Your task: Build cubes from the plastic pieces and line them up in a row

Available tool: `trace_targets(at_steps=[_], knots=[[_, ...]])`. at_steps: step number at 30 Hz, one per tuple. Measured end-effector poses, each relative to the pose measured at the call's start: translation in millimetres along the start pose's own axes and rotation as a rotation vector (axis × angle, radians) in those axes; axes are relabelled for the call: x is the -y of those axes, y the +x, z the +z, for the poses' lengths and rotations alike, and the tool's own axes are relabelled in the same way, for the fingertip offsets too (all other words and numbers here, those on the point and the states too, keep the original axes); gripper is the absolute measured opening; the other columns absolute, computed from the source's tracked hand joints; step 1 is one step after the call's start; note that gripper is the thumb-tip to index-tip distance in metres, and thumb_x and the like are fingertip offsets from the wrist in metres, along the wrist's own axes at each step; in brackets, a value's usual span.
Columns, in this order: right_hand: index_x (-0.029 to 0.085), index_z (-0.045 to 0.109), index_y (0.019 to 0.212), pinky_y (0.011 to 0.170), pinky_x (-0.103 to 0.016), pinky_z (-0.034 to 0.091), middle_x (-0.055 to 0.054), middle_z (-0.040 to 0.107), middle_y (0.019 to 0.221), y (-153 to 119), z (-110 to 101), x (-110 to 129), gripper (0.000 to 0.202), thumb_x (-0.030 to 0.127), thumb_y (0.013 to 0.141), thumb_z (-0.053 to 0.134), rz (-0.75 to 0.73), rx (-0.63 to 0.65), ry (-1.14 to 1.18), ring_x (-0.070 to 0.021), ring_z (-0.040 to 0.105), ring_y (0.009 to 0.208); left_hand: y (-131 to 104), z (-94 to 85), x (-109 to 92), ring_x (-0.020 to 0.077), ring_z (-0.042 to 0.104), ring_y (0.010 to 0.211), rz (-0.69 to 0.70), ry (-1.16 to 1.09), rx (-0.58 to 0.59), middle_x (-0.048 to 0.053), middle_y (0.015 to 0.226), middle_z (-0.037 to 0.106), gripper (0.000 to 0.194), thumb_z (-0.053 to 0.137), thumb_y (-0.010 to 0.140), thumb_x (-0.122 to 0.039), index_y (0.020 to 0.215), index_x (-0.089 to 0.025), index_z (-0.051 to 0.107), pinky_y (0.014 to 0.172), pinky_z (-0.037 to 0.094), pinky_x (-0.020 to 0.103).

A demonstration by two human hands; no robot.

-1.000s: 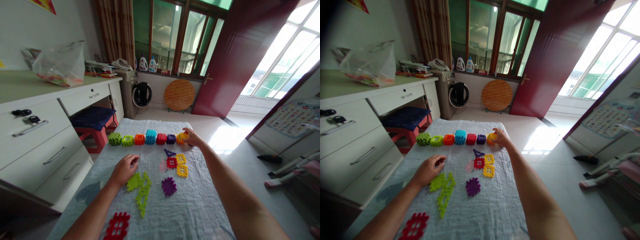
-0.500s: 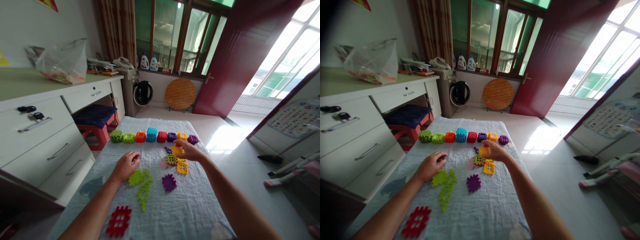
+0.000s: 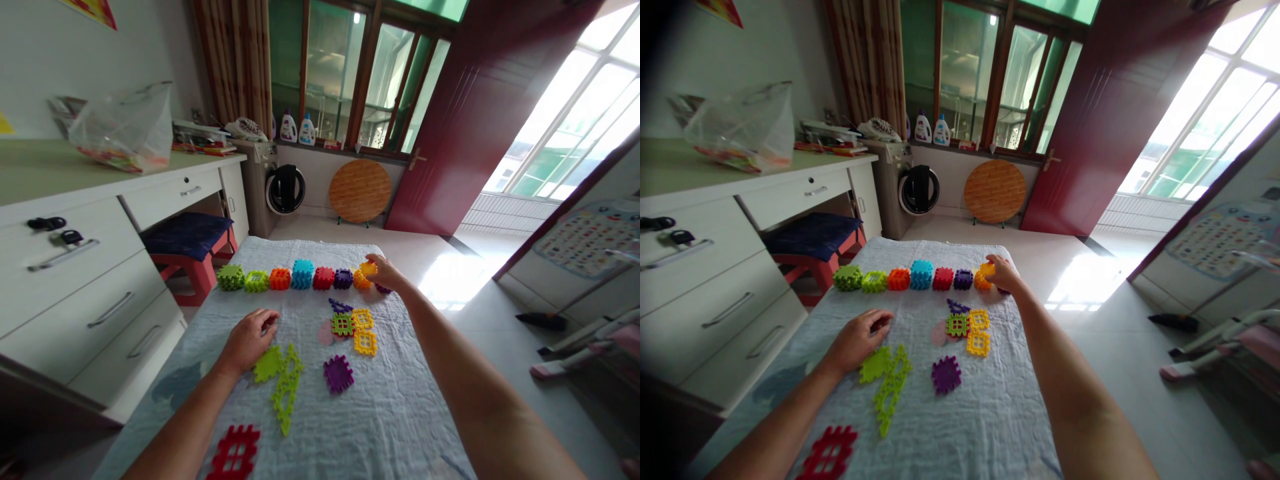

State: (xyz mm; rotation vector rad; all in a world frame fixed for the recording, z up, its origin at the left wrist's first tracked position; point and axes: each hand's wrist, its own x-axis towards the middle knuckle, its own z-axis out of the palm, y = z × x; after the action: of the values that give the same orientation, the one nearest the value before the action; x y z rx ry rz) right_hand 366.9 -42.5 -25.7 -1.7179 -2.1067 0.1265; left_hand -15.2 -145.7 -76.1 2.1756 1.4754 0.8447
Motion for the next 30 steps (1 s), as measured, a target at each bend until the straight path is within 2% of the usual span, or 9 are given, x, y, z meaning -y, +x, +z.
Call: trace_targets(at_steps=[6,10,12,14,17,20,25,27,30], knots=[[0.018,0.054,0.118,0.094,-0.037,0.037,-0.008,0.058,0.114,0.1,10.9,-8.0,0.060,0.015,0.060,0.064,-0.007,0.038,-0.009,-0.0231,0.052,0.105,0.0,0.6,1.3,0.0171,0.060,0.076,0.003,0.001,-0.001,0.004,0.088,0.065,0.022,0.050,0.076,-0.022,0.093,-0.019,0.063,0.074,0.048,0.028],[0.018,0.051,0.123,0.094,-0.039,0.036,-0.009,0.055,0.121,-5.8,2.8,0.3,0.064,0.017,0.062,0.066,-0.007,0.031,-0.006,-0.0245,0.050,0.109,-0.5,0.2,0.8,0.0174,0.060,0.077,0.001,0.006,0.010,0.005,0.090,0.065,0.023,0.049,0.078,-0.023,0.095,-0.018,0.063,0.075,0.048,0.029],[0.020,0.050,0.124,0.094,-0.040,0.036,-0.009,0.053,0.123,-17.3,-3.6,16.6,0.062,0.020,0.064,0.066,-0.024,-0.015,-0.004,-0.0253,0.048,0.110,-0.5,-0.2,0.4,0.0175,0.060,0.078,-0.004,0.005,0.015,0.005,0.090,0.065,0.023,0.049,0.077,-0.022,0.095,-0.019,0.063,0.076,0.047,0.029],[0.020,0.054,0.118,0.092,-0.039,0.037,-0.008,0.056,0.115,-37.0,-6.3,40.6,0.052,0.023,0.068,0.065,-0.090,-0.039,0.008,-0.0243,0.049,0.106,-0.4,-0.4,0.2,0.0174,0.059,0.078,-0.010,0.007,0.019,0.004,0.090,0.064,0.023,0.049,0.077,-0.022,0.095,-0.019,0.063,0.076,0.047,0.029],[0.020,0.061,0.108,0.086,-0.037,0.039,-0.007,0.057,0.105,-74.5,2.6,78.9,0.043,0.029,0.067,0.070,-0.256,0.152,0.001,-0.0231,0.051,0.096,-0.4,0.3,0.5,0.0175,0.059,0.078,-0.001,0.021,0.014,0.004,0.088,0.064,0.022,0.050,0.077,-0.022,0.095,-0.020,0.063,0.076,0.047,0.029],[0.021,0.062,0.103,0.079,-0.035,0.040,-0.008,0.057,0.100,-102.3,18.9,103.7,0.042,0.040,0.067,0.071,-0.244,0.234,-0.050,-0.0236,0.050,0.091,-1.4,1.9,0.2,0.0175,0.059,0.077,0.024,0.041,0.006,0.004,0.087,0.063,0.021,0.050,0.077,-0.021,0.095,-0.020,0.062,0.075,0.047,0.029],[0.018,0.065,0.087,0.074,-0.028,0.038,-0.005,0.061,0.087,-105.9,22.0,120.0,0.012,0.019,0.078,0.058,-0.199,0.164,0.055,-0.0172,0.053,0.081,-3.2,4.0,-3.9,0.0177,0.059,0.080,0.056,0.053,0.026,0.005,0.089,0.064,0.022,0.049,0.078,-0.020,0.096,-0.018,0.062,0.076,0.047,0.028],[0.017,0.064,0.086,0.067,-0.025,0.037,-0.003,0.062,0.079,-101.5,19.3,128.4,0.011,0.017,0.079,0.055,-0.179,0.158,0.181,-0.0144,0.054,0.073,-3.1,3.5,-5.8,0.0177,0.059,0.080,0.049,0.057,0.032,0.005,0.088,0.064,0.023,0.049,0.078,-0.019,0.096,-0.017,0.063,0.076,0.046,0.028],[0.019,0.062,0.101,0.056,-0.022,0.033,0.003,0.059,0.067,-97.4,26.6,143.8,0.025,0.021,0.077,0.060,-0.115,0.203,0.390,-0.0104,0.049,0.059,-2.6,1.9,-7.9,0.0178,0.059,0.080,0.036,0.052,0.038,0.005,0.089,0.064,0.023,0.049,0.077,-0.019,0.096,-0.017,0.063,0.076,0.046,0.028]])
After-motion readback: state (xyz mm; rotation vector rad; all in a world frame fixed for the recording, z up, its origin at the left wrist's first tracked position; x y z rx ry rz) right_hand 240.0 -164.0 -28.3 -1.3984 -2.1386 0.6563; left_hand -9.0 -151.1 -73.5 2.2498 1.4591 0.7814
